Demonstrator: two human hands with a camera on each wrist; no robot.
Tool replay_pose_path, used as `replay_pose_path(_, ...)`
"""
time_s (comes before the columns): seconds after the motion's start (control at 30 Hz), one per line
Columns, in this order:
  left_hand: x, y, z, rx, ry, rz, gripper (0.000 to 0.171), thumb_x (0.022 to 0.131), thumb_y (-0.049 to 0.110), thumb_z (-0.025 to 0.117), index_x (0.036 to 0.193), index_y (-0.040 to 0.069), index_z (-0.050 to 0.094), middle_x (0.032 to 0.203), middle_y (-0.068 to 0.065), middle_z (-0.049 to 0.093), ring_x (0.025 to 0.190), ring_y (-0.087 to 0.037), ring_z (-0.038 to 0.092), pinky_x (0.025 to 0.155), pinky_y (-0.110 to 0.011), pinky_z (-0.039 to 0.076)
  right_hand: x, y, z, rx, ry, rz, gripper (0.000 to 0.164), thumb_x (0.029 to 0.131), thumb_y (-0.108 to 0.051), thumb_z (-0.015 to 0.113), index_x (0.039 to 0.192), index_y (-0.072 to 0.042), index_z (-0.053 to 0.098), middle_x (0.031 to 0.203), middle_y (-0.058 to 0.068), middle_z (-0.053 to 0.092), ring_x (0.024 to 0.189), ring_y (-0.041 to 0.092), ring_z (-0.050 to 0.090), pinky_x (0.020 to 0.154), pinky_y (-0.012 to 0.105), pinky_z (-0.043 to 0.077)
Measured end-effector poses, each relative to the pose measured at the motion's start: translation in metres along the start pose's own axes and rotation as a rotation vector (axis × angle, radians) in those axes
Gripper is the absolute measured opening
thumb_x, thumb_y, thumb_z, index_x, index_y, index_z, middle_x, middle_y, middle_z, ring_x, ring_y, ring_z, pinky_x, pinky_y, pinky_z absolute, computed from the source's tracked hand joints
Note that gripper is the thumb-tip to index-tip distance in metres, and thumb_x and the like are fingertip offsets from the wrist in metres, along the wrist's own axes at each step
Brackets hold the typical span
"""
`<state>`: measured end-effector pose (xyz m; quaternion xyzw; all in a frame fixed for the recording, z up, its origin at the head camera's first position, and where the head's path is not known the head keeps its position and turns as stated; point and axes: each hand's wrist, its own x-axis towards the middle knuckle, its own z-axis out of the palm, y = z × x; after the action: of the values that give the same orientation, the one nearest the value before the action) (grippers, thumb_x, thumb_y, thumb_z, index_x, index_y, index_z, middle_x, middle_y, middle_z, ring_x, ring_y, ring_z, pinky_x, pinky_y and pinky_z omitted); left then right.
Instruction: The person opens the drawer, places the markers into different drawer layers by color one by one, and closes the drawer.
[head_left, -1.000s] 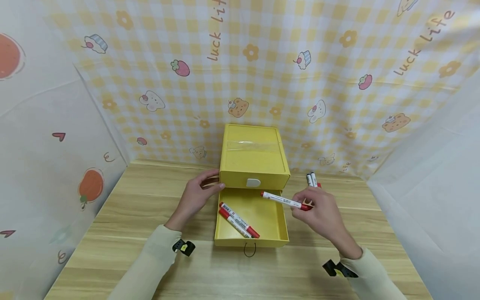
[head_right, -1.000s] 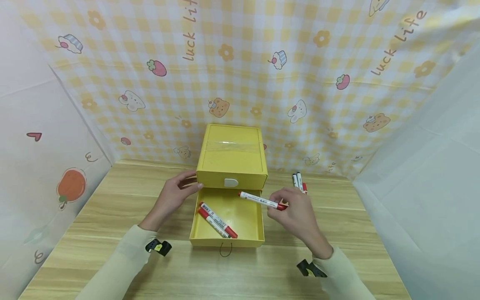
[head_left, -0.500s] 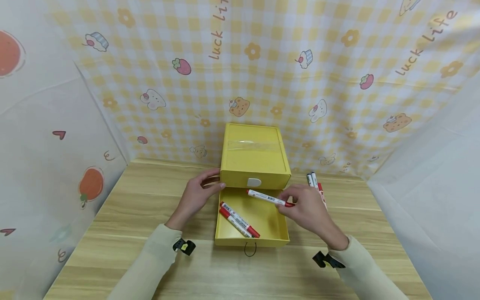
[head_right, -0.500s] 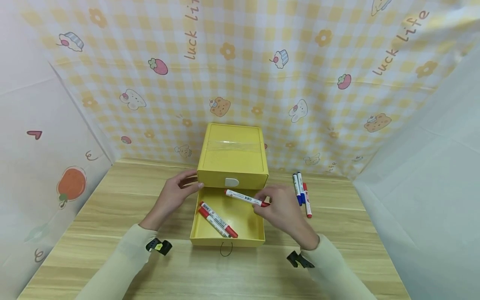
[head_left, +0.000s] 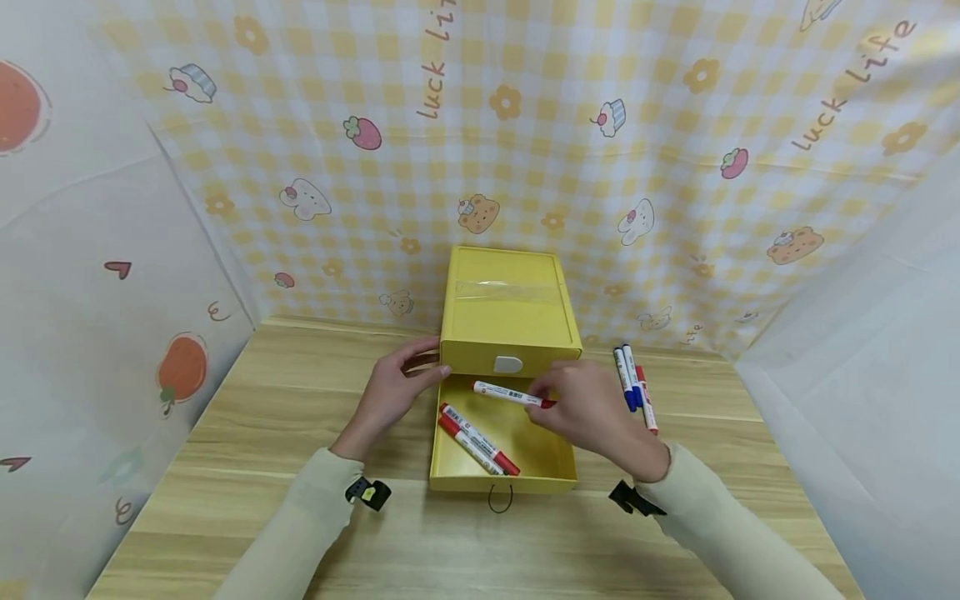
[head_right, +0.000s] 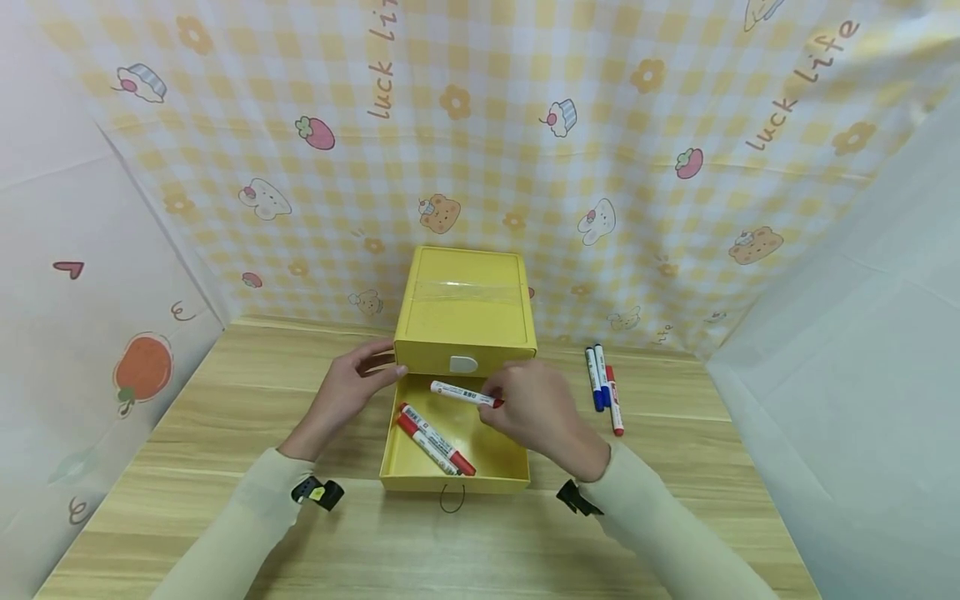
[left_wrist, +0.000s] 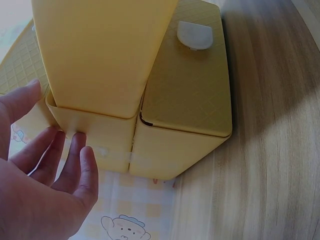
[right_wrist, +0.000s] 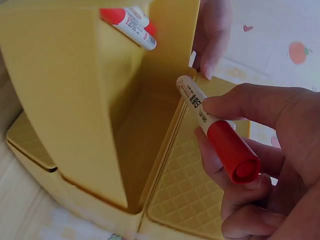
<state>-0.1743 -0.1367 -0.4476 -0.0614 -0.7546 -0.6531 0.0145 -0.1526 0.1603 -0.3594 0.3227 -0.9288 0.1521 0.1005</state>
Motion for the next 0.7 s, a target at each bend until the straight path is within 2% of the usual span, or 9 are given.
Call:
replay_pose_path(0.17,0.000,0.000,0.000,0.004,0.001,-0.003,0.055,0.104,0.021,0.081,0.154,0.005,0.063,0.153,-0.017,0.063,0.137,-0.037,0.064,0.112,-0.047,0.056,0.009,-0.007,0.000,0.001,-0.121,0.030,0.010,0.088,-0.022,0.091,0.084,-0.016,0.085,0.077,-0.009,0.072,0.057,0.002,0.051,0.044,0.021,0.040)
replay_pose_path(0.27,-0.001,0.000,0.000,0.008,0.002,-0.002,0.055,0.104,0.021,0.081,0.154,0.005,0.063,0.153,-0.017,0.063,0.138,-0.037,0.064,0.112,-0.047,0.056,0.014,-0.009,0.003,-0.005,-0.165,0.016,0.014,0.089,-0.021,0.091,0.079,-0.016,0.083,0.069,-0.010,0.068,0.054,0.001,0.049,0.043,0.020,0.037)
replay_pose_path(0.43,-0.001,-0.001,-0.001,0.001,-0.001,-0.010,0.055,0.103,0.021,0.082,0.153,0.006,0.063,0.152,-0.017,0.064,0.136,-0.037,0.065,0.111,-0.048,0.057,0.018,-0.010,0.009,-0.047,-0.184,-0.036,0.026,0.089,-0.020,0.087,0.067,-0.021,0.071,0.056,-0.014,0.049,0.050,0.001,0.036,0.045,0.019,0.022)
replay_pose_path(0.53,-0.001,-0.001,-0.001,0.001,-0.002,-0.011,0.056,0.103,0.021,0.082,0.154,0.006,0.063,0.152,-0.017,0.064,0.136,-0.037,0.065,0.111,-0.048,0.057,0.020,-0.011,0.012,-0.060,-0.189,-0.052,0.028,0.088,-0.018,0.086,0.066,-0.021,0.069,0.056,-0.014,0.046,0.050,0.001,0.034,0.045,0.019,0.021)
replay_pose_path(0.7,-0.001,0.000,0.000,0.000,-0.001,-0.010,0.056,0.103,0.021,0.082,0.154,0.006,0.064,0.151,-0.017,0.065,0.135,-0.038,0.066,0.110,-0.048,0.058,0.024,-0.015,0.015,-0.049,-0.236,-0.025,0.034,0.089,-0.018,0.084,0.061,-0.022,0.066,0.053,-0.015,0.040,0.049,0.002,0.031,0.043,0.020,0.020)
